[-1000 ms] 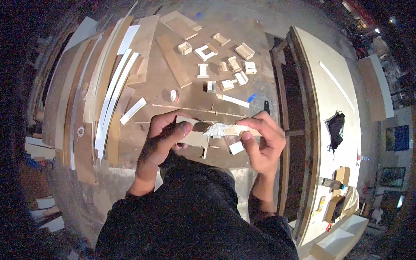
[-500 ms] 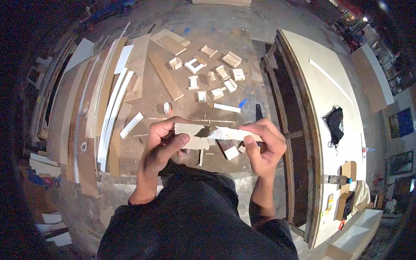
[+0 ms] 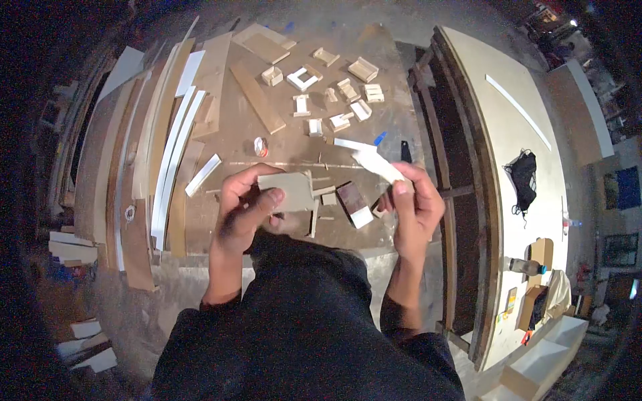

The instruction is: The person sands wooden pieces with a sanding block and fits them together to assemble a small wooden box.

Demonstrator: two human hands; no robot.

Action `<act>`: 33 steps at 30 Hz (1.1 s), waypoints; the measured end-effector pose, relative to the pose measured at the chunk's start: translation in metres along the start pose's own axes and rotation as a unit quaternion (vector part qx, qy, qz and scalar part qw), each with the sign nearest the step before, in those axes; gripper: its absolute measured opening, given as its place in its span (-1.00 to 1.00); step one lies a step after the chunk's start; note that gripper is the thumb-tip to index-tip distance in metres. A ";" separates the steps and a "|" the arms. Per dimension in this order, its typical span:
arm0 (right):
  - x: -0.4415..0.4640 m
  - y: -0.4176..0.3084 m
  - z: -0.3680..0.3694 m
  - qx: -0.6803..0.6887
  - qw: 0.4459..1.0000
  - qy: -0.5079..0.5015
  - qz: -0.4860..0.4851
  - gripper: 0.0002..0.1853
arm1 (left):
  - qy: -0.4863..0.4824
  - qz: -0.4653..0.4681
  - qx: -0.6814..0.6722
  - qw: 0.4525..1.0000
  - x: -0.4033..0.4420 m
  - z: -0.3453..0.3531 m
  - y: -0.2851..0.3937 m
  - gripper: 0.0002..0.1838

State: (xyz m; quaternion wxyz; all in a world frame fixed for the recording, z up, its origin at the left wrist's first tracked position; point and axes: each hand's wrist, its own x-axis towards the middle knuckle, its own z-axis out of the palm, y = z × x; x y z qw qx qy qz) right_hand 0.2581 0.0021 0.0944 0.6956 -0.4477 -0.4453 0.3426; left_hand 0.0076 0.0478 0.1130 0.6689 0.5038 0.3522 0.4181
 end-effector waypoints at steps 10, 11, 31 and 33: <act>-0.007 0.178 0.026 -0.219 0.937 -0.201 0.183 -0.67 | 0.239 -0.081 -0.102 0.962 -0.067 -0.088 -0.079 -0.86; -0.001 0.186 0.039 -0.278 0.914 -0.229 0.185 -0.63 | 0.254 -0.083 -0.091 0.959 -0.076 -0.095 -0.087 -0.87; 0.088 0.433 0.254 -0.619 0.703 -0.350 0.014 -0.37 | 0.339 -0.068 -0.015 0.938 -0.061 -0.113 -0.064 -0.92; 0.095 0.418 0.251 -0.593 0.715 -0.365 0.056 -0.36 | 0.337 -0.067 -0.009 0.939 -0.055 -0.123 -0.062 -0.91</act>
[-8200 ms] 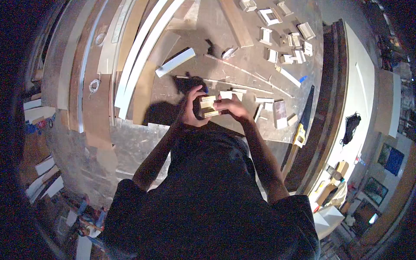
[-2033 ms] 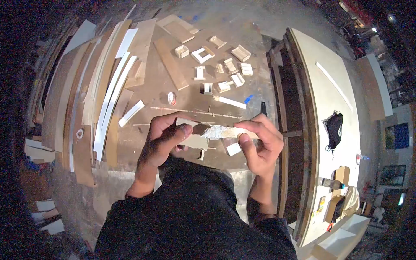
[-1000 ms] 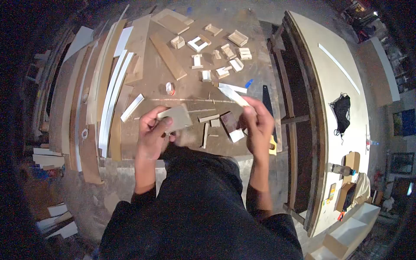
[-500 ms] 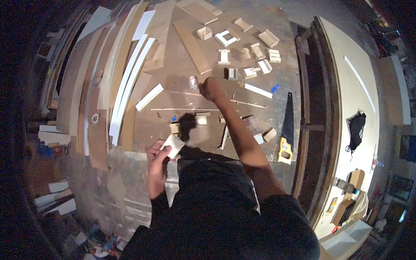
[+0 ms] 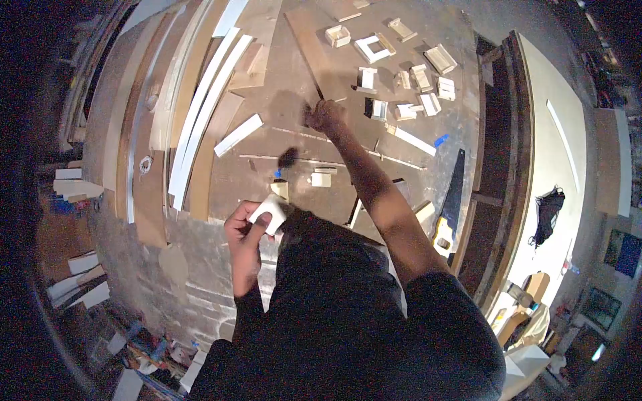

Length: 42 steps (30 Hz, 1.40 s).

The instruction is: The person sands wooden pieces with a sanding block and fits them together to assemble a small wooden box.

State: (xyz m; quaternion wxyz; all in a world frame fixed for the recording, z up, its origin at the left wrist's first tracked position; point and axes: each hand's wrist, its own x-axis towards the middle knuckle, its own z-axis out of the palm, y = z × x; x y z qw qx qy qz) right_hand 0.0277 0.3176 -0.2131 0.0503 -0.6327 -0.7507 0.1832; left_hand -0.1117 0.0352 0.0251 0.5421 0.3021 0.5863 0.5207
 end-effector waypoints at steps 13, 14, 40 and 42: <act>-0.170 0.175 -0.029 0.126 0.965 0.178 0.143 -0.45 | 0.007 -0.037 0.002 0.999 0.030 0.038 -0.004 -0.86; -0.210 0.195 -0.022 0.104 0.970 0.169 0.137 -0.48 | -0.008 -0.044 0.006 0.999 0.031 0.043 -0.008 -0.85; -0.361 0.233 -0.012 0.194 0.971 0.087 0.107 -0.50 | -0.154 0.121 0.090 0.976 -0.026 0.137 0.027 -0.88; -0.370 0.212 -0.037 0.379 0.913 0.101 0.113 -0.54 | -0.157 0.173 0.129 0.964 -0.023 0.133 0.022 -0.87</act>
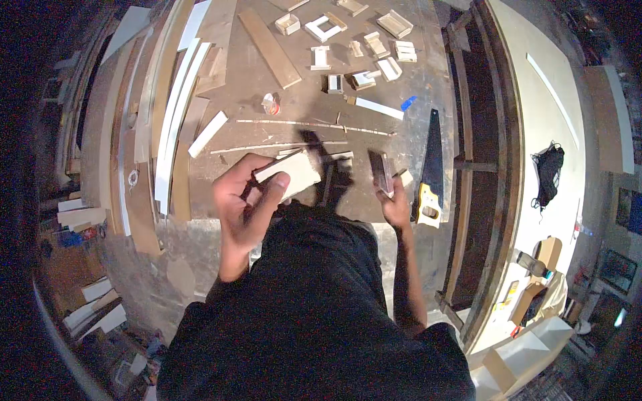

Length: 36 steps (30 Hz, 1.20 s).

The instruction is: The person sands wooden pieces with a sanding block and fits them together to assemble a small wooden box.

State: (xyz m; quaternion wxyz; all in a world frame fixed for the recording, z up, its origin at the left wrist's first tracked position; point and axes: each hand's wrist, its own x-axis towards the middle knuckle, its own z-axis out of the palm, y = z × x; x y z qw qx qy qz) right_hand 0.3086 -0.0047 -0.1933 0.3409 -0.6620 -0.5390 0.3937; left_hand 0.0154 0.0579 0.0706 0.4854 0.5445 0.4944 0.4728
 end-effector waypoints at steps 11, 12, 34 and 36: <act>-0.040 -0.241 -0.046 0.079 0.979 -0.027 -0.183 -0.12 | -0.004 0.043 0.068 0.997 -0.008 0.027 0.004 -0.80; -0.038 -0.234 -0.041 0.063 0.978 -0.019 -0.200 -0.09 | -0.010 0.029 0.048 0.998 -0.010 0.029 0.005 -0.79; -0.043 -0.226 -0.028 0.045 0.986 0.047 -0.151 0.05 | 0.095 -0.020 0.024 0.995 -0.014 -0.016 0.018 -0.81; -0.033 -0.238 -0.025 -0.047 0.965 0.049 -0.255 0.12 | 0.081 -0.002 0.038 0.996 -0.016 -0.009 0.020 -0.81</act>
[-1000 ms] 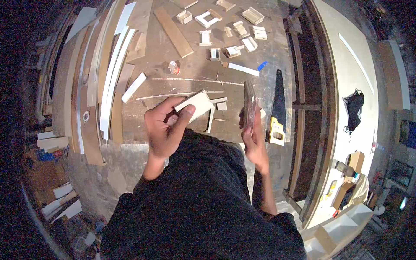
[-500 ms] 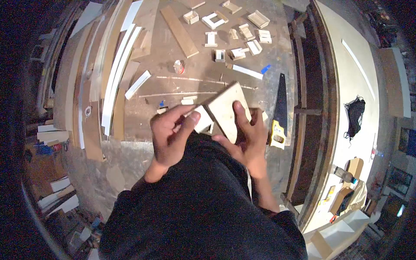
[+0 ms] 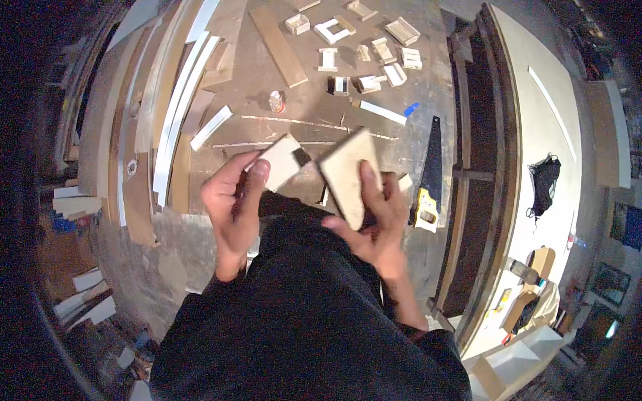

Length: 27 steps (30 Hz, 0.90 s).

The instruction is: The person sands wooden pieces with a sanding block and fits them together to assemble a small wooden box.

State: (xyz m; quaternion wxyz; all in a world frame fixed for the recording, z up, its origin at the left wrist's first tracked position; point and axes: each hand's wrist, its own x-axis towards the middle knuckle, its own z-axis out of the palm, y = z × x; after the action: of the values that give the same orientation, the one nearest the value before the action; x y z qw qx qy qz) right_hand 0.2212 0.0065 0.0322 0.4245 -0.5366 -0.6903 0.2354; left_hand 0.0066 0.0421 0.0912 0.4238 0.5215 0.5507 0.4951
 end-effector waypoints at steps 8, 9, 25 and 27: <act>0.012 0.002 0.024 0.039 0.998 -0.009 -0.044 0.06 | -0.028 -0.001 0.047 0.998 -0.010 -0.002 -0.009 -0.81; 0.012 -0.001 0.024 0.058 0.998 -0.015 0.012 -0.01 | -0.022 0.081 0.103 0.991 -0.009 -0.001 -0.017 -0.82; 0.017 -0.024 0.043 0.109 0.994 0.002 0.000 0.00 | 0.018 0.057 0.063 0.996 -0.004 -0.012 -0.003 -0.83; 0.034 -0.032 0.038 0.149 0.984 -0.012 0.092 0.02 | 0.001 0.106 0.097 0.990 -0.009 -0.008 -0.007 -0.82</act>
State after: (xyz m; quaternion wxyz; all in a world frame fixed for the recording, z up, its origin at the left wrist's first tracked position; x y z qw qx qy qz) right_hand 0.1703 0.0334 0.0482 0.4682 -0.5256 -0.6000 0.3802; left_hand -0.0010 0.0327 0.0852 0.3156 0.6148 0.5385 0.4821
